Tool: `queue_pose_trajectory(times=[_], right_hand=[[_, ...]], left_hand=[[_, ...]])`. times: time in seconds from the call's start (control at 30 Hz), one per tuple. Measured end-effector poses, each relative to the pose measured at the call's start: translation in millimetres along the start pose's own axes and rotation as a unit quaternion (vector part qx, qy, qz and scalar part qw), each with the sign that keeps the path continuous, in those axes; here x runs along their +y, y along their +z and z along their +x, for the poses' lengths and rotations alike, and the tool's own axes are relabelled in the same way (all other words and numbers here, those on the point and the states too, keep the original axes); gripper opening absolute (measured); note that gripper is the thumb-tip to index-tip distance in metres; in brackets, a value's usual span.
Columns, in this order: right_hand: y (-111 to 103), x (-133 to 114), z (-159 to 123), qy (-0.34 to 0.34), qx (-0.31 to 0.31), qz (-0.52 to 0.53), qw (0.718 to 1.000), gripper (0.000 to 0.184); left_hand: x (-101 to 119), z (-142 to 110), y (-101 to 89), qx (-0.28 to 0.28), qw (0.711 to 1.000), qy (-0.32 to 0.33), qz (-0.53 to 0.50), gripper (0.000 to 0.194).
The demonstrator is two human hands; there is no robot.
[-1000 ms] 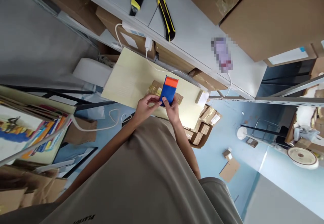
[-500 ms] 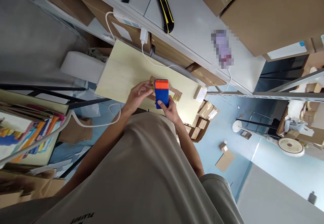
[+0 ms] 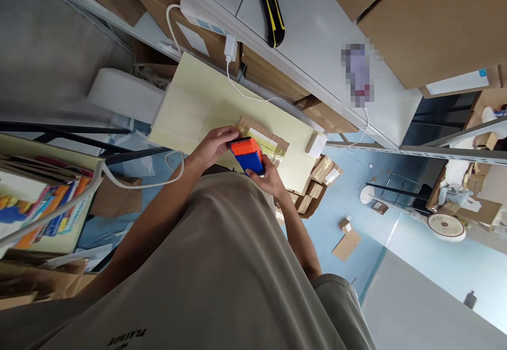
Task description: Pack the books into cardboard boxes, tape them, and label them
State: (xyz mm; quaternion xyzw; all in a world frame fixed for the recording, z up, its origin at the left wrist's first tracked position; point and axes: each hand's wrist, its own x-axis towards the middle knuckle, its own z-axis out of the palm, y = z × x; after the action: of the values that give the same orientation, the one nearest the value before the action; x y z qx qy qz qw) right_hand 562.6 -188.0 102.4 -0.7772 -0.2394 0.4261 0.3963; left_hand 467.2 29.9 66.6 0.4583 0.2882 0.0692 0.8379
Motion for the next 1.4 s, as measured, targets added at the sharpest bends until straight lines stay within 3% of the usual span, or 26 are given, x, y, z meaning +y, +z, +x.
queue_pose_trajectory(times=[0.33, 0.53, 0.77, 1.0, 1.1, 1.23, 1.4], right_hand=[[-19, -14, 2, 0.006, -0.022, -0.101, 0.995, 0.04], [-32, -25, 8, 0.015, -0.04, -0.155, 0.987, 0.041], [-40, -34, 15, 0.024, -0.07, -0.229, 0.97, 0.048], [-54, -60, 27, 0.122, -0.138, -0.33, 0.926, 0.062], [-76, -74, 30, 0.151, -0.175, -0.332, 0.915, 0.063], [-109, -84, 35, 0.211, -0.187, -0.328, 0.901, 0.063], [-126, -85, 50, 0.256, -0.183, -0.273, 0.909, 0.066]], left_hand=[[-15, 12, -19.1, -0.004, 0.999, -0.003, 0.045, 0.066], [-34, 22, -20.9, -0.005, 0.999, -0.036, 0.004, 0.07], [-42, 19, -23.2, -0.012, 0.999, -0.031, 0.006, 0.059], [-55, 11, -6.1, 0.066, 0.997, -0.023, -0.012, 0.05], [-59, 17, -18.4, 0.103, 0.994, -0.011, -0.029, 0.044], [-60, 39, -53.4, 0.199, 0.98, 0.001, -0.026, 0.036], [-69, 61, -66.7, 0.201, 0.978, -0.043, -0.029, 0.031]])
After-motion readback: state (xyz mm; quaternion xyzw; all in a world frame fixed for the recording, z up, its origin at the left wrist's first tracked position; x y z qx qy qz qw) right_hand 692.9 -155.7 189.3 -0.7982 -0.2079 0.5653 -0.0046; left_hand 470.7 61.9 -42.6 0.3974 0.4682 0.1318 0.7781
